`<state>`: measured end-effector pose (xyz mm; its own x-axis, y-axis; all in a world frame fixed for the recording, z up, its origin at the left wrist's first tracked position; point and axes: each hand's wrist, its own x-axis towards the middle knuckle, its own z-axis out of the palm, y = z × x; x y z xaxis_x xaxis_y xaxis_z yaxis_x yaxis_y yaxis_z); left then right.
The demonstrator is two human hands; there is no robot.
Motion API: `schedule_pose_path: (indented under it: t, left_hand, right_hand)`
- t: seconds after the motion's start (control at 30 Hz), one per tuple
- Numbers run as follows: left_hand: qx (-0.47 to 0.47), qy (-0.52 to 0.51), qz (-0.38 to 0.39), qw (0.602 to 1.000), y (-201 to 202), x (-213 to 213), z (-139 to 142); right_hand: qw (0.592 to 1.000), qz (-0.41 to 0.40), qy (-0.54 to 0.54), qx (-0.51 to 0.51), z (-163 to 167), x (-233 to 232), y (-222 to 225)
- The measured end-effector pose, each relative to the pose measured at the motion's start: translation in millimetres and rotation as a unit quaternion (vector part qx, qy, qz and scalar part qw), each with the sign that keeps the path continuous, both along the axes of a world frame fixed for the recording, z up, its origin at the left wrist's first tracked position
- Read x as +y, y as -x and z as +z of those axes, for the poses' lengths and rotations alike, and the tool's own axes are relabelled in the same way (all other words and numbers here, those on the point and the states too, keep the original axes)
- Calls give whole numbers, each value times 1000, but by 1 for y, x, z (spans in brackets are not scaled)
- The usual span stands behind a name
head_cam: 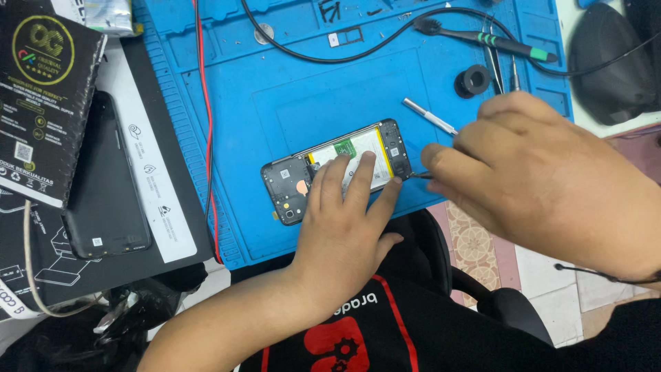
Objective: The person pries open the back cover of a smartphone on a blue repair mat, then uses a screwdriver and tweezers to work on the internal battery and components. They hold the phone and back cover while prying along the edge with a metal tool, then set the parts on the mat.
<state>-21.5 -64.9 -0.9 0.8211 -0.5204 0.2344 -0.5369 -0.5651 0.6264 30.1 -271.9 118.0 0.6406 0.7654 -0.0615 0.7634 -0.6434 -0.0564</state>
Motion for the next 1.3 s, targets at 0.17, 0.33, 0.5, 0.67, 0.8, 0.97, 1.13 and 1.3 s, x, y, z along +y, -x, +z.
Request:
schedule_pose_path:
  t: [0.17, 0.33, 0.5, 0.67, 0.8, 0.97, 1.13, 1.3]
  left_hand:
    - [3, -7, 0, 1000, 2, 0, 0]
    - [-3, -18, -3, 1000, 2, 1, 0]
    - [-5, -20, -6, 1000, 1, 4, 1]
    - [-4, -31, -4, 1000, 0, 6, 2]
    - [-14, -44, -8, 999, 0, 6, 2]
    - [-11, -42, -8, 999, 0, 6, 3]
    - [-8, -40, -7, 999, -2, 7, 2]
    - [9, -30, 1, 1000, -2, 8, 3]
  right_hand:
    - [999, -31, 39, 3, -3, -3, 3]
    - [1000, -25, -3, -5, -4, -3, 9]
    - [992, -7, 103, -74, -1, 1, 7]
    - [985, -21, 171, -19, -1, 10, 4]
    - [984, -19, 178, -26, 0, 12, 1]
    - [988, -1, 138, -68, 0, 10, 2]
    - [993, 8, 86, -79, -3, 7, 5]
    - [988, -26, 146, -36, -5, 5, 4]
